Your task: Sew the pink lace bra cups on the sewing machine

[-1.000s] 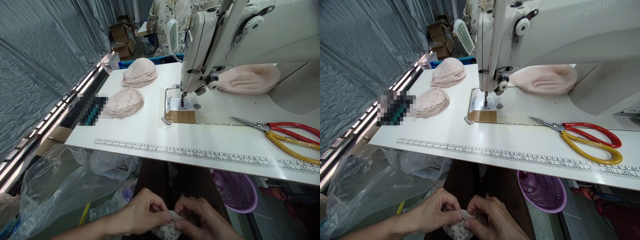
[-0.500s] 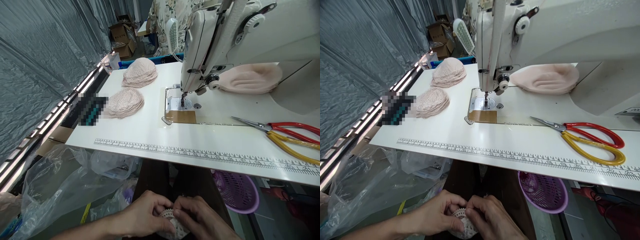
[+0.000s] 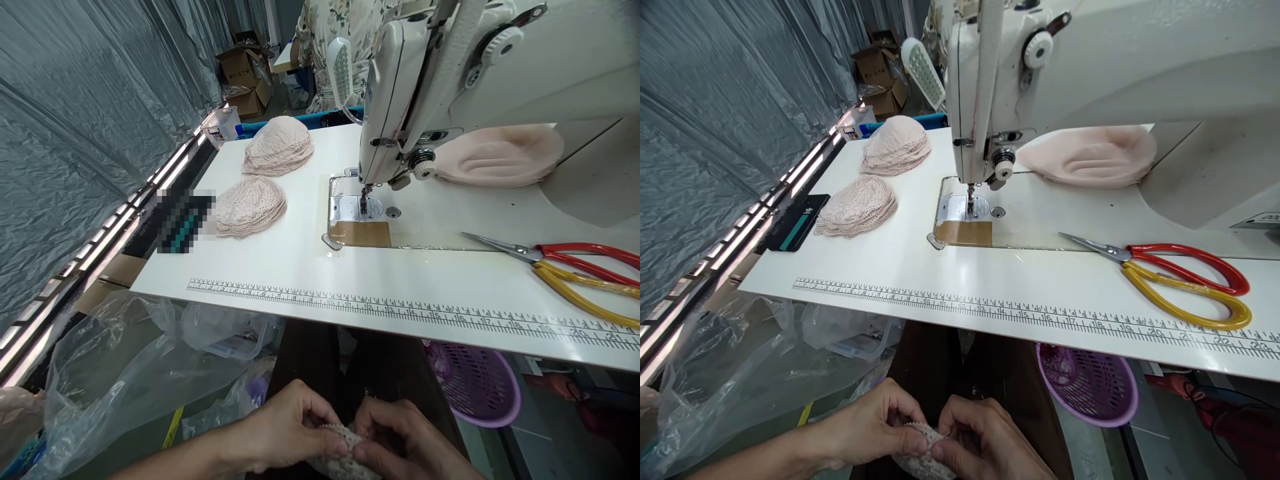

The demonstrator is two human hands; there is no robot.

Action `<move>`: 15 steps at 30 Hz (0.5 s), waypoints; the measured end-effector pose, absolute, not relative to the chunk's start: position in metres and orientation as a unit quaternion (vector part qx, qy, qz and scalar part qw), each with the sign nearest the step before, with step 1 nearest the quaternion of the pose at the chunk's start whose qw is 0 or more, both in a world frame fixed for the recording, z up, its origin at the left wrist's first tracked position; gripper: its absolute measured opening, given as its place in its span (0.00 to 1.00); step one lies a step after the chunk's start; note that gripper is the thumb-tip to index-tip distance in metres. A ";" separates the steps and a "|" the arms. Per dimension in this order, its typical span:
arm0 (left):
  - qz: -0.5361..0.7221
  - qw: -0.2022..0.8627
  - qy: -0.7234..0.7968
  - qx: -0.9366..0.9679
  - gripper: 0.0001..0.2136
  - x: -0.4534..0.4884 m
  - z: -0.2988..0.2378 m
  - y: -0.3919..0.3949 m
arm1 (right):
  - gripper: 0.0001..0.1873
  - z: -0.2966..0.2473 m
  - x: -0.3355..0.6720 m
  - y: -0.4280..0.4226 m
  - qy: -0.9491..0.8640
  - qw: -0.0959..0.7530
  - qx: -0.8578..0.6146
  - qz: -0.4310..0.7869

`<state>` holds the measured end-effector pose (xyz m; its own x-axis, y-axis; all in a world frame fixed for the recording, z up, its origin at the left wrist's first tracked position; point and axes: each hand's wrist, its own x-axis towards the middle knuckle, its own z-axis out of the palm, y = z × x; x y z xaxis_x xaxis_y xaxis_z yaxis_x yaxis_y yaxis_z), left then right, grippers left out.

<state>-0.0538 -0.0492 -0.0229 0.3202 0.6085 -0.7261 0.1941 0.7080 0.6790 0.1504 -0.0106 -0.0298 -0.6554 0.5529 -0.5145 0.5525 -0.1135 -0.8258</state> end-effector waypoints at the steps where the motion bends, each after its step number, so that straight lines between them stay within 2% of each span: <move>1: 0.144 0.732 0.568 0.349 0.14 -0.054 -0.023 -0.049 | 0.09 -0.031 0.150 -0.011 -0.661 0.005 -0.412 0.627; 8: 0.141 0.745 0.571 0.314 0.13 -0.049 -0.022 -0.050 | 0.08 -0.032 0.156 -0.011 -0.654 0.004 -0.390 0.648; 15: 0.146 0.757 0.567 0.288 0.18 -0.043 -0.016 -0.047 | 0.08 -0.023 0.154 -0.015 -0.656 0.028 -0.426 0.623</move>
